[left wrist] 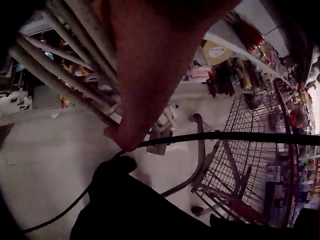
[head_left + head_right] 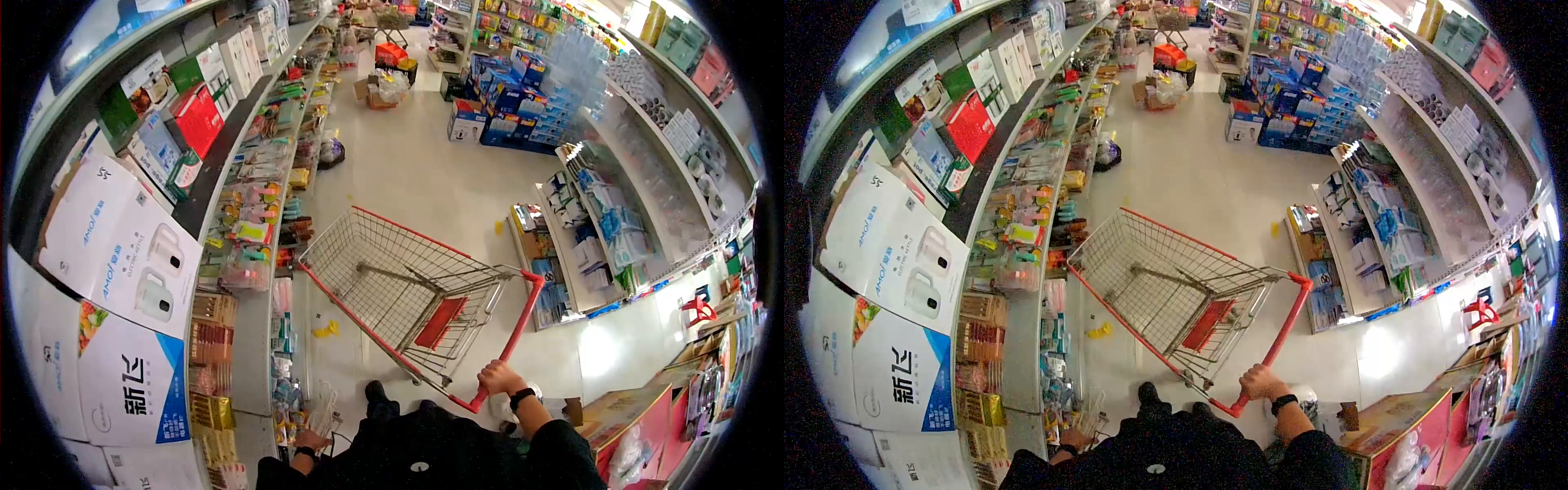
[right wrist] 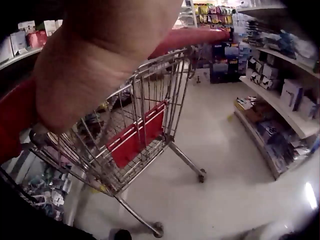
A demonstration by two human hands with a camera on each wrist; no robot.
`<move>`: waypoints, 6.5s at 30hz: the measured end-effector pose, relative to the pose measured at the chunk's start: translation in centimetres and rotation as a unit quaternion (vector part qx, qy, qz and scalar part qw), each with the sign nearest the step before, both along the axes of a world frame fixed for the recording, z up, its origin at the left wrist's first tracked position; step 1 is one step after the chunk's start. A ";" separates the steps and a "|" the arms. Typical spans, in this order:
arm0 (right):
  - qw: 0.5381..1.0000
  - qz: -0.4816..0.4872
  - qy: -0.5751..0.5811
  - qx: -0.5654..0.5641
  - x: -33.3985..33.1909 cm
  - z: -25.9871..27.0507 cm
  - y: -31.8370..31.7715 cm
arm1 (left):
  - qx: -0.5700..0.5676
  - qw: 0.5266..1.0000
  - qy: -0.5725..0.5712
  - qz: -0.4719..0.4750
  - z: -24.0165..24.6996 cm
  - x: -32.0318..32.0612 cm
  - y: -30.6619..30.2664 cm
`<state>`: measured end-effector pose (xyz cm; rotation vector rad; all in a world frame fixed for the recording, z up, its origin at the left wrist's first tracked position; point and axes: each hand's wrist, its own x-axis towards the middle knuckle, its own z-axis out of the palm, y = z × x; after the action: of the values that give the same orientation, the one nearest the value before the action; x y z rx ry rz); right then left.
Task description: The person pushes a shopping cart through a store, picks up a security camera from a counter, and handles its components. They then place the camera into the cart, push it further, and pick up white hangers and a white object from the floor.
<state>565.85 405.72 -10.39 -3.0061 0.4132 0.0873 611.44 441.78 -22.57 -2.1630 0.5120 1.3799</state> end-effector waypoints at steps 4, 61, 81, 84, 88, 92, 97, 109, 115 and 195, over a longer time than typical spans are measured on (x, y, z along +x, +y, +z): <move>0.999 -0.006 0.040 0.024 -1.8 0.7 1.5 | -0.037 0.998 0.000 -0.047 -5.2 3.6 0.9; 0.987 -0.124 -0.083 -0.052 21.9 -1.3 -31.6 | -0.185 0.959 0.036 -0.209 -8.3 29.8 -33.2; 0.981 -0.142 0.110 0.076 27.4 2.3 -43.2 | -0.314 0.940 -0.085 0.100 0.2 36.7 -57.7; 0.987 -0.120 0.086 0.066 27.2 2.0 -44.2 | -0.371 0.922 -0.102 0.045 2.8 36.5 -59.9; 0.991 -0.098 0.062 0.062 26.5 2.0 -45.3 | -0.410 0.903 -0.128 -0.021 9.3 36.8 -64.5; 0.991 -0.077 0.088 0.057 24.6 2.0 -46.9 | -0.506 0.844 -0.159 -0.080 12.6 37.3 -67.2; 0.988 -0.052 0.131 0.057 20.8 2.0 -49.3 | -0.571 0.811 -0.107 -0.066 19.9 35.8 -74.8; 0.990 0.051 0.126 0.041 12.8 1.4 -55.0 | -0.566 0.742 0.034 -0.358 17.0 21.6 -93.5; 0.996 0.088 -0.004 0.028 11.5 1.3 -55.9 | -0.474 0.709 0.040 -0.520 13.1 15.7 -97.8; 0.908 0.072 0.397 -0.109 16.7 -8.3 -57.3 | -0.306 0.897 -0.147 0.283 -67.3 1.0 -38.8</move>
<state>582.51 348.39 -18.71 -3.0642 0.2599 1.3860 612.44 402.93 -89.84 -3.1648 0.2099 1.2162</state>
